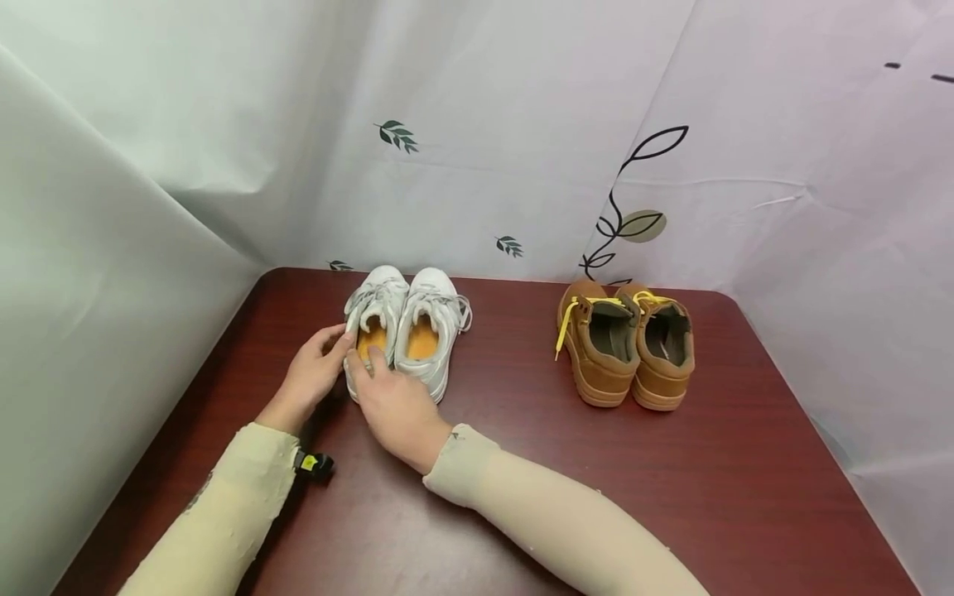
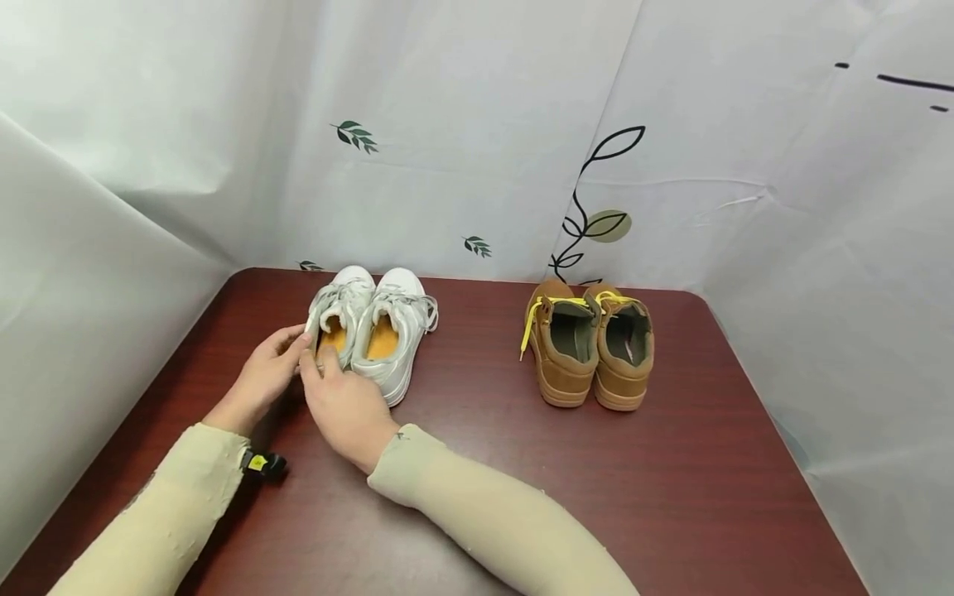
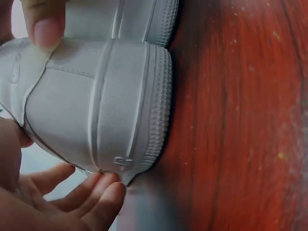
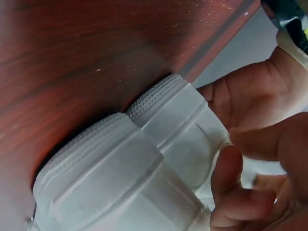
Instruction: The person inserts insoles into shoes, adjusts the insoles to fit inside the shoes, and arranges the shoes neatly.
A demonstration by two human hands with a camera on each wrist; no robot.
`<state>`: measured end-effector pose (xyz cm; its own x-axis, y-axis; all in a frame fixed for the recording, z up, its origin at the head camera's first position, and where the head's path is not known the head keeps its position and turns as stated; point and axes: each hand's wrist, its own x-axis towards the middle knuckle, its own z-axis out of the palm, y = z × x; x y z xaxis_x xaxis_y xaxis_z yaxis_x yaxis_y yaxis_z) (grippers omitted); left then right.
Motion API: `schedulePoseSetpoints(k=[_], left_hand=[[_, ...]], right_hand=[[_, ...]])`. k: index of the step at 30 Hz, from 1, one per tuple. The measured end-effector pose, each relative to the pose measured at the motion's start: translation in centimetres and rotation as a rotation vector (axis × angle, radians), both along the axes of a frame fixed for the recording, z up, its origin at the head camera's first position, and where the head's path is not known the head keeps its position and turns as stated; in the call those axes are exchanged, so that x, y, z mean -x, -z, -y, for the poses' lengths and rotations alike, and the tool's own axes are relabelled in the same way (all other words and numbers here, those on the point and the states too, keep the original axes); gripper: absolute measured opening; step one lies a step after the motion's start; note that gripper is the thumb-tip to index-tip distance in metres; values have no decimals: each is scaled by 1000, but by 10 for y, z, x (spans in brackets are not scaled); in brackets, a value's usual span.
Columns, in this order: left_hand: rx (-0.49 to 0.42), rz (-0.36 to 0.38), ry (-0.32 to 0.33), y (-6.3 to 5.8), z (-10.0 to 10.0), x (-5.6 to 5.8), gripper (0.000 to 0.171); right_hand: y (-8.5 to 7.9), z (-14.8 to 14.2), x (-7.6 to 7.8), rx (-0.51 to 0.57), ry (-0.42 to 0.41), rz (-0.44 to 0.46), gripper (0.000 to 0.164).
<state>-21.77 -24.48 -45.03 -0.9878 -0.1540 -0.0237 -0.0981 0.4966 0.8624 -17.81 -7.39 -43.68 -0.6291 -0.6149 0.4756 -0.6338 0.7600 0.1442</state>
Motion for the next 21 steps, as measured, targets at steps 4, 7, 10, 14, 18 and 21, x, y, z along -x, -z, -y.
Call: schedulePoseSetpoints(k=[4,7,10,14,18,21], left_hand=[[113,-107,-97,-3,-4,-3,46],[133,-207,-169,-7,-7,-4,32],[156,-306,-199,-13,-12,-6,24],[226,-420,-155,-24,-19,-9,21],[306,-468,-75,-34,-28,-12,21],[367,-474,-21,-40,-35,-14,20]], right_hand=[[-4,-20,-8,-3,-87,54,59],[-9,-37,-11,10,-143,85,52],[-12,-55,-10,18,-164,117,41],[-18,-81,-3,17,-146,125,34],[-24,-108,8,12,-83,100,31],[-31,-133,19,11,-11,116,33]])
